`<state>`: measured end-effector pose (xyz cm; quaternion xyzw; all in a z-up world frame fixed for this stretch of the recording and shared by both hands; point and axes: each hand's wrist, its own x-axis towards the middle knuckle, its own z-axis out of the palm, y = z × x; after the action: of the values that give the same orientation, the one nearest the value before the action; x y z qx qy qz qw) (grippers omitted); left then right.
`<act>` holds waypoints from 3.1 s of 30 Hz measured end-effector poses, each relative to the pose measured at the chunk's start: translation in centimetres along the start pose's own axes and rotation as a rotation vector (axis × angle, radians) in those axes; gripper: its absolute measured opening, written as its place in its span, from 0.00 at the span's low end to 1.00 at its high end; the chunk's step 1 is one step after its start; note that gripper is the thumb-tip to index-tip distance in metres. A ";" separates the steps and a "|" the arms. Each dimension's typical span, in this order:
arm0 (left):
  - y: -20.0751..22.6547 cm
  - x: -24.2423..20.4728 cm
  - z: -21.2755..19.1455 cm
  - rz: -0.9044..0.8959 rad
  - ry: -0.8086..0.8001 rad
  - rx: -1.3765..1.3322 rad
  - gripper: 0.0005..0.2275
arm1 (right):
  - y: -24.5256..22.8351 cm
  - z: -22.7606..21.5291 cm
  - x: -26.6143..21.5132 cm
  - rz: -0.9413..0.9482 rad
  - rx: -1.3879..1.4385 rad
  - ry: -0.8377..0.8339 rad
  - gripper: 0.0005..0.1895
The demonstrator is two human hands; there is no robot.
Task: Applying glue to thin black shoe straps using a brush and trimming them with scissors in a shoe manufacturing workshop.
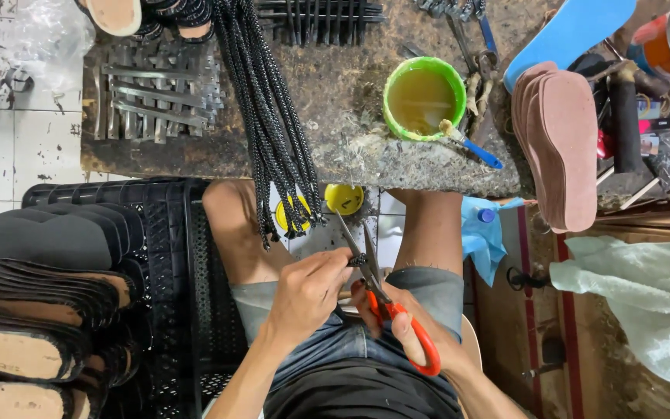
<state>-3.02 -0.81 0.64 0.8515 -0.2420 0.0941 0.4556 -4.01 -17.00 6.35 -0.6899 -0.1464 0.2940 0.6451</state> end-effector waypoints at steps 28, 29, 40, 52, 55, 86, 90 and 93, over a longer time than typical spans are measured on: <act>-6.3 10.0 -2.3 -0.685 -0.162 0.175 0.11 | 4.7 -4.3 11.5 0.249 -0.858 0.560 0.16; -7.4 11.3 -2.1 -0.680 -0.162 0.176 0.11 | 4.8 -4.4 12.8 0.247 -0.858 0.565 0.16; -10.9 14.1 -1.8 -0.651 0.082 0.232 0.13 | 5.3 -5.4 9.4 0.177 0.071 0.935 0.11; -3.0 8.5 -1.2 -0.950 0.254 -0.854 0.08 | 11.5 -13.3 8.9 0.000 1.108 0.976 0.13; -4.0 6.8 0.2 -0.882 0.137 -0.752 0.07 | 11.0 -12.8 8.2 -0.140 1.195 0.934 0.10; -0.9 3.4 0.9 -0.852 -0.009 -0.762 0.13 | 5.7 -10.5 4.2 -0.221 -0.222 0.786 0.05; 0.8 3.4 0.2 -0.812 -0.031 -0.837 0.14 | 4.5 -8.5 1.4 -0.493 -0.078 0.755 0.05; 1.7 3.8 -0.2 -0.724 -0.070 -0.845 0.13 | 2.5 -7.3 1.0 -0.583 -0.269 0.731 0.06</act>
<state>-0.55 -2.70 3.50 0.6262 0.0343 -0.2020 0.7522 0.68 -22.55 3.62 -0.7556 -0.1342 -0.1819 0.6148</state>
